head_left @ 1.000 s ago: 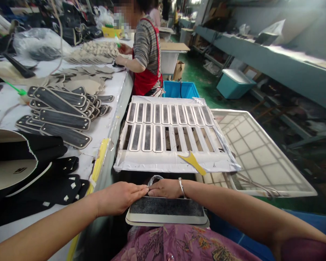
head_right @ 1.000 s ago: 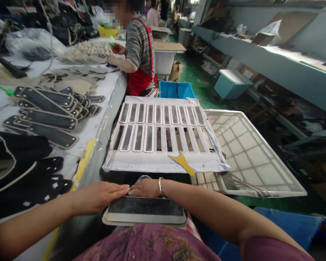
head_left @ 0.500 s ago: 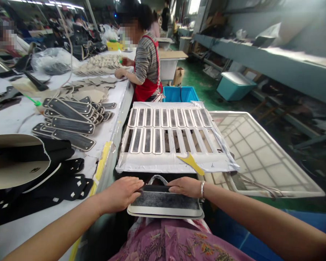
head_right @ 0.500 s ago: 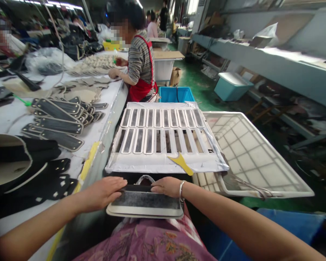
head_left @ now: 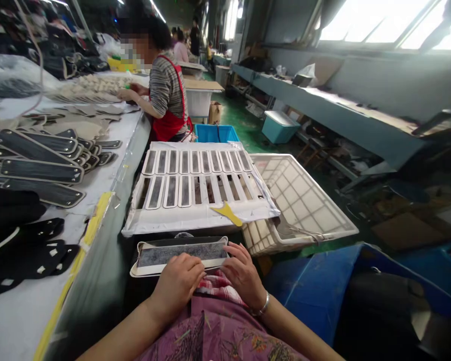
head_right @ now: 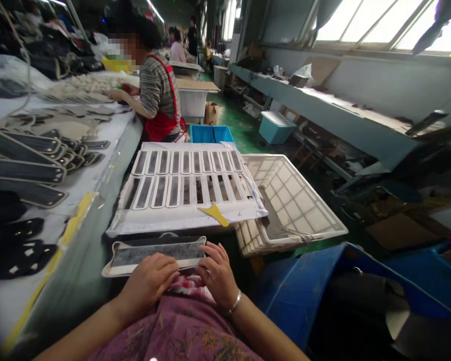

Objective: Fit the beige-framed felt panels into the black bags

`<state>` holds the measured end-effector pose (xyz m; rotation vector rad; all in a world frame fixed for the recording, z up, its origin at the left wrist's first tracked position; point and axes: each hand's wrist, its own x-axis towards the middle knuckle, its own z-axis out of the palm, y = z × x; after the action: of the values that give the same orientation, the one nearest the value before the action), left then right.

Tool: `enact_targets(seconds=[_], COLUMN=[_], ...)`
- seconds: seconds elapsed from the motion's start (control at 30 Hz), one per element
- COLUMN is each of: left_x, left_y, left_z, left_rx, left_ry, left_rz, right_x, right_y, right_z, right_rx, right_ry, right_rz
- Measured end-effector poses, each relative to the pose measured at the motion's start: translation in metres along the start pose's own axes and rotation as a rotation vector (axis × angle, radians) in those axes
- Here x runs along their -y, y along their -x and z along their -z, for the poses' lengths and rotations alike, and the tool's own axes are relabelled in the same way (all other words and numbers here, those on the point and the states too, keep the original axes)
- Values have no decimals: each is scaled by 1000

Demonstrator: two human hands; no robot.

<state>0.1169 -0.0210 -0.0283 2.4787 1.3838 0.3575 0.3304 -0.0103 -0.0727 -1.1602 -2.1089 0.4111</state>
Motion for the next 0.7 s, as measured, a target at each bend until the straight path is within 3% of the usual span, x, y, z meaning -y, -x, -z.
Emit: enact_targets(seconds=[0.2, 0.4, 0.6, 0.7], left_x=[-12, -18, -16, -14], left_y=[-5, -18, -27, -31], left_z=[1, -1, -1, -1], left_rx=[-52, -26, 7, 45], left_ry=[-60, -84, -102, -90], left_rz=[144, 253, 379, 379], right_x=[7, 14, 15, 17], right_y=[-6, -11, -18, -13], right_z=[-10, -11, -13, -16], right_rx=[-90, -60, -31, -73], right_ry=[48, 105, 135, 264], right_rz=[-52, -76, -200, -74])
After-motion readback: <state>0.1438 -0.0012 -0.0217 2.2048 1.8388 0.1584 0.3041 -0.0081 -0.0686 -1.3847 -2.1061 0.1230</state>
